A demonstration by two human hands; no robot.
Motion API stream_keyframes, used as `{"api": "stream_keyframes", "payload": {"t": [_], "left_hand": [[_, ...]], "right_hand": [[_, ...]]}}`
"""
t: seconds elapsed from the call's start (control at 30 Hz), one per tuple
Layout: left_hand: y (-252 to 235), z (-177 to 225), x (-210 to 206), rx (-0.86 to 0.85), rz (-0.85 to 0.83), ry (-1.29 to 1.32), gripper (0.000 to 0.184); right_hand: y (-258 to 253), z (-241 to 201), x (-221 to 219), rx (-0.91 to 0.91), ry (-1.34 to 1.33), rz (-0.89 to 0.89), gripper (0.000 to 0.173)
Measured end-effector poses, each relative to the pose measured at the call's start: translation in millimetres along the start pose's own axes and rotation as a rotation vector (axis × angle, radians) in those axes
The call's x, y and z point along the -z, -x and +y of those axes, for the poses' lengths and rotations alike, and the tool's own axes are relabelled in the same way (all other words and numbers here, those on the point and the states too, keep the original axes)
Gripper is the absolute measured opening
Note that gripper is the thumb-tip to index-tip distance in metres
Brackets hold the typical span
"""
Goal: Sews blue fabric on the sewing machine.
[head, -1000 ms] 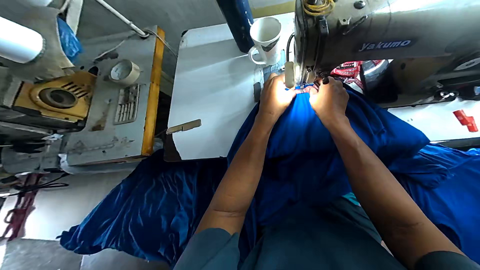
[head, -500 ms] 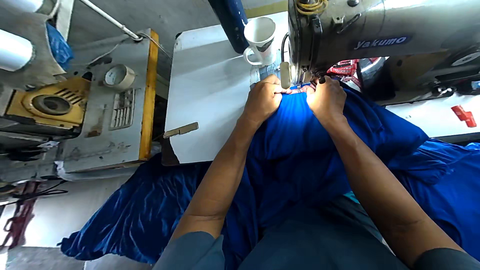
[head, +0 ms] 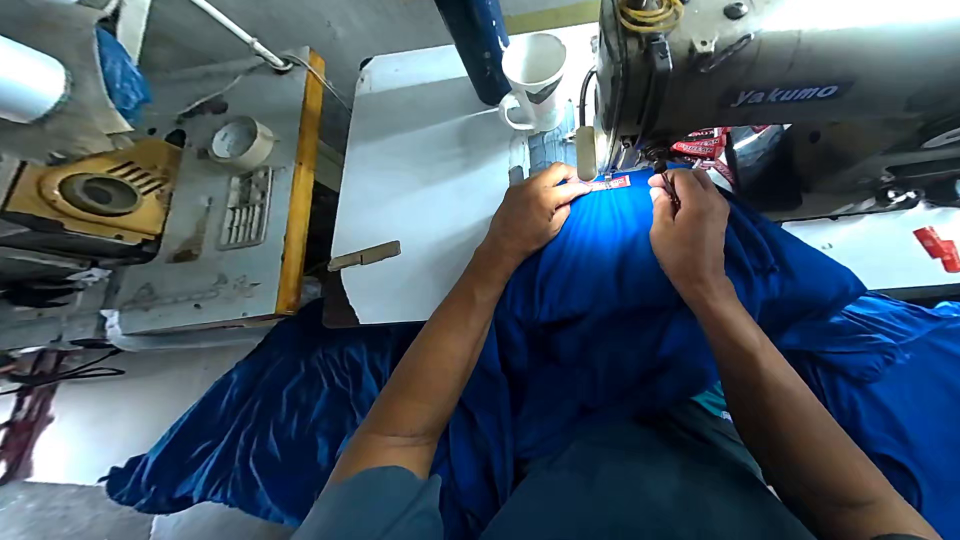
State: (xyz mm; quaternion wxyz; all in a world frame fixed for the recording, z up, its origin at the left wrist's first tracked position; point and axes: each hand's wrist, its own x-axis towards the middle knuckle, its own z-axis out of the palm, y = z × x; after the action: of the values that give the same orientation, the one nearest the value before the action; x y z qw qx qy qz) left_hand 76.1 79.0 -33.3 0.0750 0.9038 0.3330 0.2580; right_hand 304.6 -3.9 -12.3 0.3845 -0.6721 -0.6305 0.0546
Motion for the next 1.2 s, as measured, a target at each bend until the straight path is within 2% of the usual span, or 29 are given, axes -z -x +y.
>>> {"api": "stream_keyframes", "payload": {"t": [0.1, 0.27, 0.8, 0.93, 1.07, 1.2], "left_hand": [[0.1, 2.1, 0.4, -0.007, -0.011, -0.019, 0.039], [0.4, 2.9, 1.5, 0.008, -0.036, -0.029, 0.04], [-3.5, 17.4, -14.7, 0.036, -0.043, -0.093, 0.041], [-4.2, 13.5, -10.1, 0.016, -0.077, -0.061, 0.043], [-3.2, 8.7, -8.4, -0.024, -0.092, -0.033, 0.043], [-3.7, 9.3, -8.4, -0.036, -0.091, -0.045, 0.043]], "right_hand": [[-1.6, 1.8, -6.6, 0.143, -0.008, -0.037, 0.025], [-4.3, 6.2, -25.0, 0.236, 0.143, -0.205, 0.03], [4.0, 13.2, -15.6, 0.24, 0.272, -0.218, 0.032], [3.4, 12.3, -15.8, 0.27, 0.289, -0.244, 0.035], [1.7, 11.6, -16.7, 0.264, 0.334, -0.279, 0.046], [0.1, 12.6, -14.4, 0.269, 0.328, -0.297, 0.046]]}}
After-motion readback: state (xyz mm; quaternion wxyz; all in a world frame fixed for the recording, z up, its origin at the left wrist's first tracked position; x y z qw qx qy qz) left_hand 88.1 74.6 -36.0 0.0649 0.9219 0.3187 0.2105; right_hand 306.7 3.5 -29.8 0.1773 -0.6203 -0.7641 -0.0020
